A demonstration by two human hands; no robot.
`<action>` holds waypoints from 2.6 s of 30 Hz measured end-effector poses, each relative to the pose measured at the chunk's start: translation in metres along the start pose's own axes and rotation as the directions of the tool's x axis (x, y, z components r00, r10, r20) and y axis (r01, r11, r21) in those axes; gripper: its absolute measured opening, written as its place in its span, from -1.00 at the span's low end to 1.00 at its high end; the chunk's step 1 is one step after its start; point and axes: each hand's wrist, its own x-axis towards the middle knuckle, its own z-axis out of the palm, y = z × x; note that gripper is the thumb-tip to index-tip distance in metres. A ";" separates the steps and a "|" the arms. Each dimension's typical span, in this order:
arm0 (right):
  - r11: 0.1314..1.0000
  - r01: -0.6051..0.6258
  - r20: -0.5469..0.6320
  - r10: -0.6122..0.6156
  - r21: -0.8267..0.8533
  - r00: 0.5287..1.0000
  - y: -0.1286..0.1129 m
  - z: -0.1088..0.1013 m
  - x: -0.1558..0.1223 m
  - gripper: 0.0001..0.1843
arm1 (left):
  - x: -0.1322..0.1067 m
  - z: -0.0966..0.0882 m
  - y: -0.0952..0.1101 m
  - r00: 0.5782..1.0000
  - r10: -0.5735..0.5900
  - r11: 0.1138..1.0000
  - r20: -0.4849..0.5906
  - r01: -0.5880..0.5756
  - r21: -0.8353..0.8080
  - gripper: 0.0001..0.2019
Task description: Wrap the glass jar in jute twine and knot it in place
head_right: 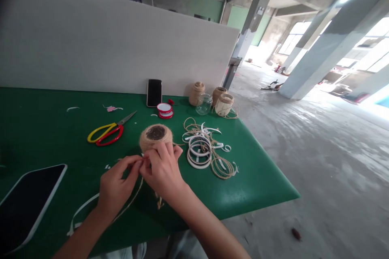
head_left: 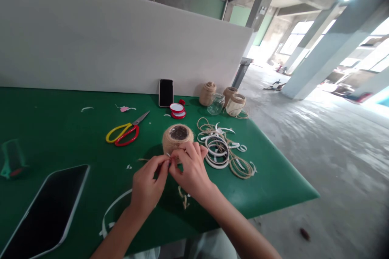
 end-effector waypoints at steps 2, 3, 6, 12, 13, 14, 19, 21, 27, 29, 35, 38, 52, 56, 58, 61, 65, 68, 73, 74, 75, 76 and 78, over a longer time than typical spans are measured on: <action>1.000 -0.011 0.010 0.011 0.002 1.000 0.000 -0.001 -0.001 -0.96 | 0.000 0.000 0.000 0.999 -0.037 0.999 0.006 0.037 0.001 -0.92; 1.000 -0.016 0.016 0.016 0.004 1.000 0.000 -0.001 -0.001 -0.96 | 0.000 0.000 0.001 0.999 -0.052 0.999 0.008 0.052 0.001 -0.92; 1.000 -0.021 0.032 0.020 0.013 0.999 0.000 -0.001 -0.002 -0.97 | 0.000 -0.001 0.001 0.998 -0.064 0.998 0.014 0.064 0.002 -0.92; 1.000 -0.016 0.037 0.016 -0.002 0.999 0.001 0.000 -0.001 -0.95 | -0.002 -0.002 0.000 1.000 -0.001 1.000 0.014 0.001 0.001 -0.90; 1.000 -0.013 0.036 0.013 -0.007 0.999 0.001 0.000 -0.001 -0.95 | -0.002 -0.002 0.000 1.000 0.003 1.000 0.011 -0.003 0.002 -0.90; 1.000 -0.007 0.038 0.008 -0.012 0.999 0.001 0.000 -0.001 -0.95 | -0.003 -0.002 -0.001 1.000 0.006 1.000 0.006 -0.006 0.006 -0.90; 1.000 0.010 0.039 -0.009 -0.028 0.999 0.001 -0.001 0.000 -0.95 | -0.003 -0.001 -0.001 0.999 0.038 0.999 -0.010 -0.037 0.027 -0.89; 1.000 0.009 0.035 -0.008 -0.021 0.999 0.001 0.000 0.000 -0.95 | -0.003 -0.001 -0.001 0.999 0.049 0.999 -0.005 -0.049 0.022 -0.89; 1.000 0.011 0.026 -0.010 -0.027 1.000 0.002 0.002 0.000 -0.94 | -0.002 -0.002 0.000 1.000 0.011 1.000 0.007 -0.011 -0.001 -0.89; 1.000 0.013 0.023 -0.013 -0.023 1.000 0.002 0.002 0.000 -0.93 | -0.002 -0.002 0.001 1.000 -0.017 1.000 0.012 0.017 -0.017 -0.89; 0.999 0.004 0.018 -0.003 -0.033 1.000 0.001 -0.001 0.000 -0.92 | 0.000 -0.004 0.003 0.989 -0.140 0.988 0.037 0.142 -0.058 -0.86; 1.000 0.005 0.040 -0.004 -0.015 0.999 0.001 -0.002 0.000 -0.96 | 0.000 -0.005 0.003 0.988 -0.152 0.985 0.037 0.155 -0.077 -0.87; 1.000 0.010 0.024 -0.009 -0.027 1.000 0.002 0.002 0.000 -0.93 | -0.001 -0.002 0.003 0.994 -0.101 0.994 0.031 0.102 -0.044 -0.88; 0.998 0.018 0.023 -0.017 -0.067 1.000 0.001 0.003 0.001 -0.92 | -0.002 -0.003 0.003 0.996 -0.082 0.996 0.032 0.084 -0.042 -0.87; 0.997 0.030 0.025 -0.029 -0.067 0.999 0.002 0.002 0.001 -0.91 | -0.002 -0.003 0.003 0.997 -0.069 0.996 0.029 0.070 -0.046 -0.87; 0.998 0.031 0.024 -0.029 -0.056 0.999 0.003 0.002 0.001 -0.92 | -0.001 -0.004 0.004 0.998 -0.065 0.996 0.028 0.066 -0.063 -0.87; 1.000 0.000 0.038 0.001 -0.016 0.999 0.004 0.000 0.000 -0.93 | 0.000 -0.005 0.006 0.992 -0.123 0.988 0.030 0.125 -0.090 -0.88; 1.000 -0.013 0.044 0.013 0.016 0.999 0.004 -0.001 0.001 -0.95 | 0.000 -0.005 0.006 0.985 -0.170 0.978 0.035 0.173 -0.117 -0.88; 1.000 -0.009 0.065 0.008 0.017 0.998 0.005 -0.003 0.001 -0.96 | 0.001 -0.004 0.006 0.975 -0.210 0.963 0.073 0.219 -0.157 -0.90; 1.000 -0.008 0.069 0.007 0.016 0.998 0.005 -0.003 0.001 -0.96 | 0.001 -0.004 0.006 0.973 -0.218 0.962 0.072 0.227 -0.152 -0.91; 1.000 -0.008 0.071 0.007 0.017 0.997 0.005 -0.003 0.001 -0.97 | 0.002 -0.004 0.006 0.972 -0.225 0.961 0.071 0.234 -0.145 -0.91; 1.000 -0.009 0.071 0.008 0.020 0.997 0.005 -0.003 0.001 -0.97 | 0.002 -0.004 0.006 0.970 -0.231 0.961 0.070 0.239 -0.139 -0.91; 0.999 -0.020 0.069 0.018 0.028 0.997 0.005 -0.003 0.001 -0.97 | 0.003 -0.004 0.006 0.967 -0.244 0.957 0.077 0.253 -0.140 -0.90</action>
